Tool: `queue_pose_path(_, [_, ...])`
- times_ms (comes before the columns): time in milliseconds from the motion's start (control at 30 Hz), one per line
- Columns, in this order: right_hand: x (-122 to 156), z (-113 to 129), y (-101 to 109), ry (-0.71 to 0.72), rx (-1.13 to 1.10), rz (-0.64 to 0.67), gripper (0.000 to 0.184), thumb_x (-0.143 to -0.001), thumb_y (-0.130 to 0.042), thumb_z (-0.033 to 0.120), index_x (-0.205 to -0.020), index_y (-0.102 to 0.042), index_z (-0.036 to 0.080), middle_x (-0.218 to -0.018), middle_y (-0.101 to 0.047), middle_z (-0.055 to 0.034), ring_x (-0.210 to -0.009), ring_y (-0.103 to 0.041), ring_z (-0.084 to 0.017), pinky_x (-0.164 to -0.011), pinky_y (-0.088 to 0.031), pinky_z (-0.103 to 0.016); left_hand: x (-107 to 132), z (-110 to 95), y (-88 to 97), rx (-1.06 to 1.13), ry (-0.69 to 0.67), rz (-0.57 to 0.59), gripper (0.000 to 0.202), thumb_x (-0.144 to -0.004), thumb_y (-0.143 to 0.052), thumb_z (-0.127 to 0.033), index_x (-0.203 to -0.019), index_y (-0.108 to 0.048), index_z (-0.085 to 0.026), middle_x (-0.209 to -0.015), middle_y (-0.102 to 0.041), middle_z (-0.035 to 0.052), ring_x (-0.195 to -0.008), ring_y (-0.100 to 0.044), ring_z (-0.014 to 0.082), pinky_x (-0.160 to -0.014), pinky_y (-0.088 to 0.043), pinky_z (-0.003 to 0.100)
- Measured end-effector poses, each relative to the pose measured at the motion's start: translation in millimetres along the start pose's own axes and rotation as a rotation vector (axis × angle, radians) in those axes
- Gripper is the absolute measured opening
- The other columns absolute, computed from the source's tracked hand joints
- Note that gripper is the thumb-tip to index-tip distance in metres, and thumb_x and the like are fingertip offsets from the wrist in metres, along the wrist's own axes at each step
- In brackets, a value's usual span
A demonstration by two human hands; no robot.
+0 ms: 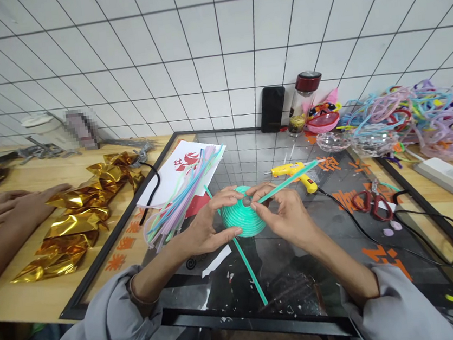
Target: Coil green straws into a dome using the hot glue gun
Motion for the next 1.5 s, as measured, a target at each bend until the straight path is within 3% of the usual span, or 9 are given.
queue_pose_path(333, [0.2, -0.6, 0.3, -0.01, -0.007, -0.004, 0.01, -0.087, -0.068, 0.027, -0.079, -0.069, 0.022, -0.099, -0.078, -0.0088, -0.091, -0.074, -0.024, -0.08, -0.06, -0.039, 1.7, 3.7, -2.8, 0.012, 0.004, 0.001, 0.062, -0.086, -0.072, -0.02, -0.14, -0.041, -0.027, -0.131, -0.062, 0.0123, -0.129, -0.059, 0.0278, -0.122, -0.033, 0.06])
queue_pose_path(633, [-0.4, 0.6, 0.4, 0.0, -0.004, 0.006, 0.013, -0.088, -0.068, 0.029, -0.077, -0.069, 0.022, -0.097, -0.079, -0.0087, -0.094, -0.074, -0.024, -0.083, -0.059, -0.039, 2.3, 2.5, -0.6, 0.005, 0.011, -0.022, 0.061, -0.085, -0.073, -0.021, -0.138, -0.043, -0.025, -0.127, -0.061, 0.0125, -0.132, -0.054, 0.0294, -0.117, -0.04, 0.057])
queue_pose_path(933, [0.8, -2.0, -0.2, -0.017, -0.004, -0.012, 0.014, -0.087, -0.068, 0.033, -0.078, -0.069, 0.022, -0.099, -0.078, -0.009, -0.092, -0.073, -0.024, -0.082, -0.059, -0.04, -0.1, -0.5, -1.4, 0.014, 0.031, 0.024, 0.062, -0.089, -0.069, -0.022, -0.142, -0.038, -0.028, -0.134, -0.059, 0.0129, -0.132, -0.055, 0.0296, -0.12, -0.034, 0.059])
queue_pose_path(1367, [-0.1, 0.6, 0.8, 0.015, -0.004, 0.006, 0.008, -0.086, -0.067, 0.024, -0.078, -0.068, 0.022, -0.098, -0.079, -0.0082, -0.092, -0.074, -0.024, -0.082, -0.059, -0.039, -1.2, -1.3, -0.7, 0.022, 0.007, -0.032, 0.055, -0.086, -0.073, -0.023, -0.132, -0.043, -0.026, -0.123, -0.06, 0.0105, -0.126, -0.056, 0.0275, -0.112, -0.044, 0.056])
queue_pose_path(1500, [0.0, -1.0, 0.6, 0.013, -0.001, -0.006, 0.007, -0.086, -0.067, 0.023, -0.079, -0.068, 0.022, -0.098, -0.079, -0.0084, -0.093, -0.074, -0.023, -0.082, -0.059, -0.039, -1.0, -1.2, -1.2, 0.026, 0.013, -0.019, 0.057, -0.088, -0.07, -0.024, -0.137, -0.041, -0.025, -0.13, -0.058, 0.0127, -0.131, -0.052, 0.0292, -0.115, -0.042, 0.056])
Point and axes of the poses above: each hand's wrist, its own x-axis away from the middle knuckle, its own y-axis out of the back of the hand, z = x × y, the point moved 2 cm from there along -x, towards the middle knuckle
